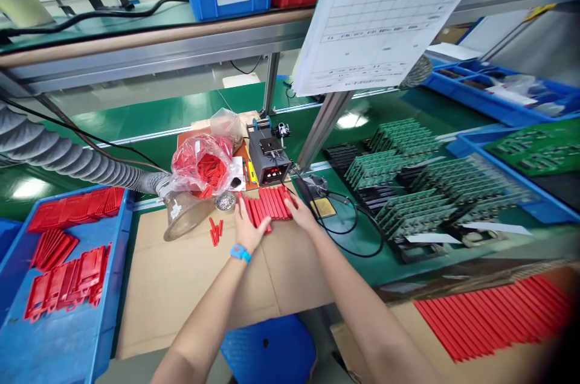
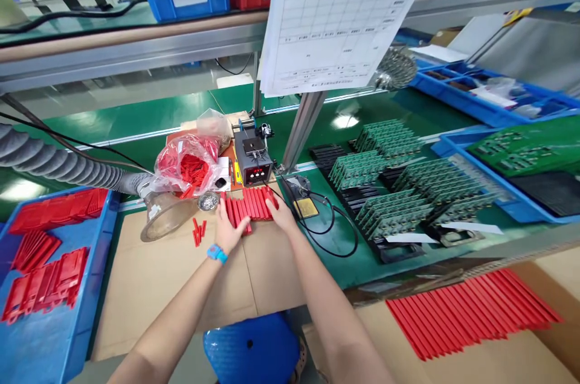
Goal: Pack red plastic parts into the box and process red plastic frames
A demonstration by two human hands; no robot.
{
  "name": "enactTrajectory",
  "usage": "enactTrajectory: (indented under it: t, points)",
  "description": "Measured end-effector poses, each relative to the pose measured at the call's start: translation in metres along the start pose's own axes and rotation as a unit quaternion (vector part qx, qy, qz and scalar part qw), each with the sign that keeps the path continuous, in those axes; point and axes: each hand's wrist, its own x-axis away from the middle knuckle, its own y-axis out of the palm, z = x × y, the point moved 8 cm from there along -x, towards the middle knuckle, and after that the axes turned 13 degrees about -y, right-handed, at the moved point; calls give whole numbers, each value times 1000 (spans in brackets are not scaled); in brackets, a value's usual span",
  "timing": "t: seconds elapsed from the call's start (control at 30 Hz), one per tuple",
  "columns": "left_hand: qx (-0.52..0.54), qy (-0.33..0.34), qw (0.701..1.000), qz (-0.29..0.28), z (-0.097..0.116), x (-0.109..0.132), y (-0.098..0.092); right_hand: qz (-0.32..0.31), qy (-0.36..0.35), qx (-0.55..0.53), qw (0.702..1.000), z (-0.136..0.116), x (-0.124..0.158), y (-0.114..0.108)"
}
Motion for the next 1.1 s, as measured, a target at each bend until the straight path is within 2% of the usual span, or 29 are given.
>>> enactTrajectory:
  t: [0.13,0.37,0.57,0.7,0.93,1.1]
  points:
    - [-5,50,999,-9,-13,25,11,-46,-73,29,996,-16,12,9]
    - [-6,38,999,37,-15,21,24,-101,-115,80,985,-18,11,5]
    - [-25,30,998,44,-19,22,31,-114,-104,106,982,-18,-3,8]
    - [-32,21,998,48,-18,19,34,-86,-73,114,987,-12,-13,7]
    - [-23,-10,998,57,-13,7,32,15,17,133,991,9,-29,-3]
    - [-11,-13,997,73,-21,7,25,62,15,134,989,-7,-33,4]
